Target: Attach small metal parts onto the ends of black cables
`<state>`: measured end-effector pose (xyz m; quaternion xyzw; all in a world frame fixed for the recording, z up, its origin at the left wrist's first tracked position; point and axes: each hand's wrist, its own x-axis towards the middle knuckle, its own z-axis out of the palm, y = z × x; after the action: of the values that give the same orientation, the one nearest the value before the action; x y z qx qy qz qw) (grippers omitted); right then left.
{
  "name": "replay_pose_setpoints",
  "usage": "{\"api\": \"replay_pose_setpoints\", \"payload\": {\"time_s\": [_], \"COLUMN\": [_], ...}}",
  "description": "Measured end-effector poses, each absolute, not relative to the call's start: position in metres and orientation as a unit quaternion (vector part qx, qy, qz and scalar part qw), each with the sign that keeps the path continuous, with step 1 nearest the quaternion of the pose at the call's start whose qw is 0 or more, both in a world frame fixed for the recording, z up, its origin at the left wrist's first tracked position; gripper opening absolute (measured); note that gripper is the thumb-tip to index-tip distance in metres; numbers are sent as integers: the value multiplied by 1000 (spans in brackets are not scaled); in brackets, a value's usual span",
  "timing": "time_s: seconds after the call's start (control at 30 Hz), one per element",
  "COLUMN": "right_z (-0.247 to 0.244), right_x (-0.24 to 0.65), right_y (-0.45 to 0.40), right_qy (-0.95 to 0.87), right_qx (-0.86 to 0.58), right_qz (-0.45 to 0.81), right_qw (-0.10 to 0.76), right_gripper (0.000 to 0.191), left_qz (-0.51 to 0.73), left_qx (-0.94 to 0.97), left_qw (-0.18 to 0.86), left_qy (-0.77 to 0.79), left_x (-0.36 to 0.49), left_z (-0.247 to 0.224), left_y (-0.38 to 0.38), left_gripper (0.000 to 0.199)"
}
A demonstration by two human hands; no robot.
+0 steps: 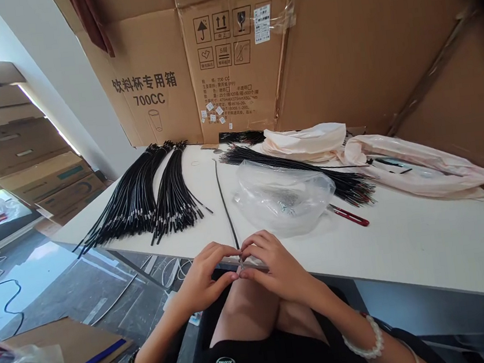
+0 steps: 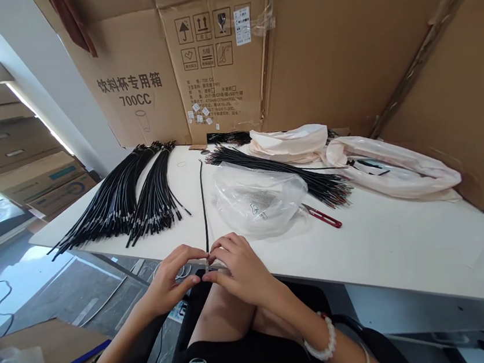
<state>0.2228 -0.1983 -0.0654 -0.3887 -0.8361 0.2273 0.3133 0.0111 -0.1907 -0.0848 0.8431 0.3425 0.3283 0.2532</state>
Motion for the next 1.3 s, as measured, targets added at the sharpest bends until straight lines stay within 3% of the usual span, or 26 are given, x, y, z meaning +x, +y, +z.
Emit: {"api": "replay_pose_setpoints", "payload": {"time_s": [0.47,1.3], "right_z": [-61,-72], "right_x": [228,202], "right_y": [-195,-206], "right_qy": [-832,-745], "right_qx": [-386,-435], "right_qz": [263,281], "right_qw": [299,421], "right_gripper": [22,12], "left_qz": [341,399], "left_qx": [843,768], "left_qw": [227,194], "left_qy": [349,462], "left_x": [11,22], "left_z": [-84,-86], "left_y": [-193,-207], "left_gripper": [36,19]}}
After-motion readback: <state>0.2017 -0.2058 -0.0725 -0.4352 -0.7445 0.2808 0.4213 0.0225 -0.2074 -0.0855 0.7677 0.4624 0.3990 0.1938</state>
